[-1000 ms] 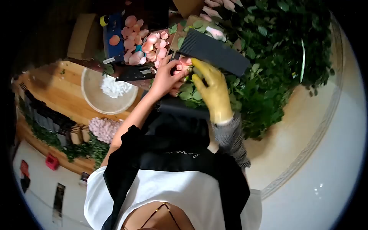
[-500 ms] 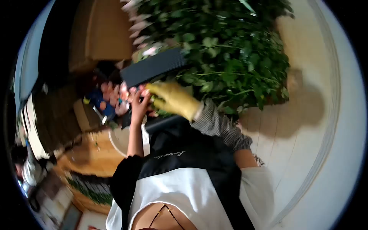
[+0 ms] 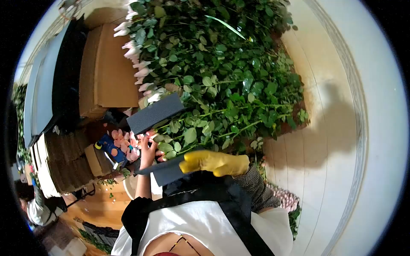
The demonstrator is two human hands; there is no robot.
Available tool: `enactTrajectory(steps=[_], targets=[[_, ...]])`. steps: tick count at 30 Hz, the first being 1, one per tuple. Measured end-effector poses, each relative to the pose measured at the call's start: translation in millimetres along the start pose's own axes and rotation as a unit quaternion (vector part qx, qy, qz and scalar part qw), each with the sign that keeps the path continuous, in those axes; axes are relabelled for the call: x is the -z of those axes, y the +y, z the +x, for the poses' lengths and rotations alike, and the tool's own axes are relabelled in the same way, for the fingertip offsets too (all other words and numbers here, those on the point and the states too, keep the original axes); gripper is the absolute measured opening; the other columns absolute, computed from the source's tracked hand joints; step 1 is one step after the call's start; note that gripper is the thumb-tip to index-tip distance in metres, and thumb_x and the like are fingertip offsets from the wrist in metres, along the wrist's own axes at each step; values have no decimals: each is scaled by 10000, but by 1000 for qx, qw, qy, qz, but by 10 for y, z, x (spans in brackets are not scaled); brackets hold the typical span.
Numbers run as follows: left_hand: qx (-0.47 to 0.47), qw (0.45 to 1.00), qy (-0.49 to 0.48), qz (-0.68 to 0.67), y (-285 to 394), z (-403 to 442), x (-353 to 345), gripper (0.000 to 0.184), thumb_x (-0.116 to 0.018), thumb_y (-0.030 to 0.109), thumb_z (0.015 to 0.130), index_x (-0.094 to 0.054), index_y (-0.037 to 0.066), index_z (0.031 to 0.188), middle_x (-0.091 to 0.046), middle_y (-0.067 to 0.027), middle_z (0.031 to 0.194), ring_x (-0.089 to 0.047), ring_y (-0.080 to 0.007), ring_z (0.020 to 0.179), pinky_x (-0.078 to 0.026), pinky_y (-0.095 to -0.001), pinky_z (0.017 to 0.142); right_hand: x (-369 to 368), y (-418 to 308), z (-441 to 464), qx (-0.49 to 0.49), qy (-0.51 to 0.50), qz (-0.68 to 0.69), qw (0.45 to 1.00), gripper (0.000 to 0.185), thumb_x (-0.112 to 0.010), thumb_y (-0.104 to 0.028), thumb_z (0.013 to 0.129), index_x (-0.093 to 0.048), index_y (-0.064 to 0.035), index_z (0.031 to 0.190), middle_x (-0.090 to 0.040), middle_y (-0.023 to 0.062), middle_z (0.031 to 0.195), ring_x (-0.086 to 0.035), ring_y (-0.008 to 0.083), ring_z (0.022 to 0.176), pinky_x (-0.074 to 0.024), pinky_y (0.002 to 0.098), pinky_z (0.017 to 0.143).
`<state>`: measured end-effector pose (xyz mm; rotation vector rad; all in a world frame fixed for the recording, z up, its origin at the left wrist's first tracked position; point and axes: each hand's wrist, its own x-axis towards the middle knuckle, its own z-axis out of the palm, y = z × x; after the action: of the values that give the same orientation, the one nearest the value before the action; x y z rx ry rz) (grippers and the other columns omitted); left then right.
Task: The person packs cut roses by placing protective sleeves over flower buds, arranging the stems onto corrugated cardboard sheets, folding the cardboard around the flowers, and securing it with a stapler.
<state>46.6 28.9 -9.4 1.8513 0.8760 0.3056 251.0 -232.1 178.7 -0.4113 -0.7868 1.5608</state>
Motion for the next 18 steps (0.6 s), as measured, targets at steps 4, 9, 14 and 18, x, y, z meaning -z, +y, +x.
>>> enactTrajectory(steps=[4,9,14,18], targets=[[61,994,-56,67,-186,57,-19,231,-553,110,996,-600,44,1212,-547,-133,1187,-525,-220,1145,-437,-372,1015,66,-234,775,-88,-23,-308,947,735,-722,-354,936,-393,-52,1520,-449,175,1534,-415,322,1433,-305,474,1195],[154,936,2,-315,126,-314,530,381,-492,319,1082,-577,67,1355,-622,-71,1270,-593,-165,1133,-485,-319,966,765,448,1322,-64,-11,-822,565,754,-837,-236,717,-538,-12,1372,-611,138,1336,-587,321,1217,-475,425,1034],[43,952,302,-19,428,-711,1888,164,-658,118,960,-702,23,1086,-711,-105,1000,-680,-209,965,-530,-336,879,697,448,1485,-134,-56,-852,503,798,-835,-281,750,-492,-44,1431,-565,111,1392,-558,281,1253,-447,400,1056],[33,881,458,117,-14,-496,2647,197,-685,75,897,-700,39,1090,-700,-132,1067,-671,-314,996,-530,-392,908,684,499,1518,-208,-57,-858,466,807,-825,-295,770,-468,-46,1450,-548,106,1400,-533,268,1283,-422,401,1081]])
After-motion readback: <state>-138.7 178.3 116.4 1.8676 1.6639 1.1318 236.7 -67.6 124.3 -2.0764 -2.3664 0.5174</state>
